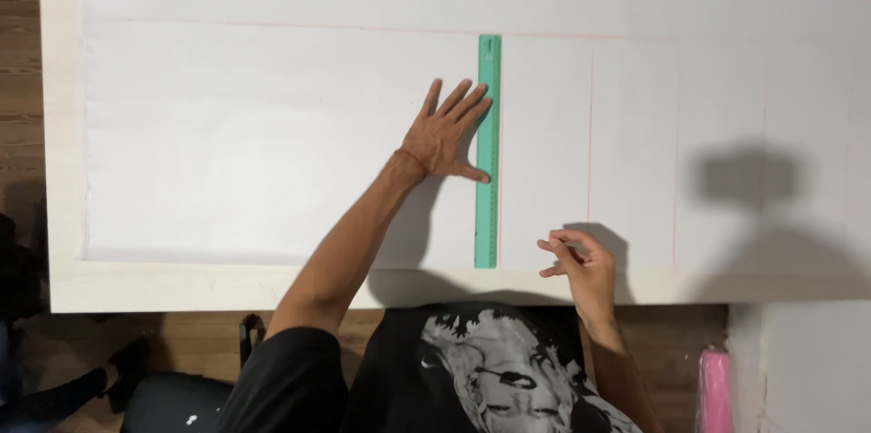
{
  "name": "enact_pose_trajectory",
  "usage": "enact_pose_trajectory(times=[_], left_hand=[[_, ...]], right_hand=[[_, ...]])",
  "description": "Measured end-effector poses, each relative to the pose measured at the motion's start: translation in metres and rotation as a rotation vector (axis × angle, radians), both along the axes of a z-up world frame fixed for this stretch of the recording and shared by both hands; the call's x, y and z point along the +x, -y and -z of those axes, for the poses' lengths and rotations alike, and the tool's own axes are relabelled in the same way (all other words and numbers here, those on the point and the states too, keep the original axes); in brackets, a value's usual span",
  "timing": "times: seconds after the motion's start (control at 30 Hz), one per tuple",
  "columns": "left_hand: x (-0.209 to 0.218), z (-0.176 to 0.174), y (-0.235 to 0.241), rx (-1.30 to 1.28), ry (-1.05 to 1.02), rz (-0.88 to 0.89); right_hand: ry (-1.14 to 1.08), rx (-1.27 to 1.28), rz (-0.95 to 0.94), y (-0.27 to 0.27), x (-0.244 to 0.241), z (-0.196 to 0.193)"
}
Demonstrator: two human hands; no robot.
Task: Marking and cutting a large sheet of material using a ruler and scissors
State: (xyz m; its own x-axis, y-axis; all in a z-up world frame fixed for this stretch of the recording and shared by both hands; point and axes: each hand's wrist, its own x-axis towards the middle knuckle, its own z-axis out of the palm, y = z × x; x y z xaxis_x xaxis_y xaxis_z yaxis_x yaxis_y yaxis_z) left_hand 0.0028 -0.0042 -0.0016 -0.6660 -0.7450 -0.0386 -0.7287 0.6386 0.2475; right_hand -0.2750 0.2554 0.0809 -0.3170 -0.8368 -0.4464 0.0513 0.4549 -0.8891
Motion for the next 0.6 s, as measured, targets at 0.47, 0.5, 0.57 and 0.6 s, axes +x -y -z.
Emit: enact_pose_trajectory(times=[0.47,0.5,0.57,0.6], left_hand=[[0.135,-0.015,-0.023,0.068,0.065,-0.155],[0.143,-0.016,-0.021,0.072,0.078,-0.158],[0.153,-0.016,-0.016,0.061,0.073,-0.143],[0.157,-0.015,-0.012,0.045,0.064,-0.133]], right_hand=[[0.226,-0.049,0.071,0.041,-0.031,0.045],[0.225,-0.049,0.087,0.041,-0.026,0.046],[0.224,-0.057,0.111,0.036,-0.018,0.054],[0.22,-0.071,0.13,0.032,-0.014,0.059]])
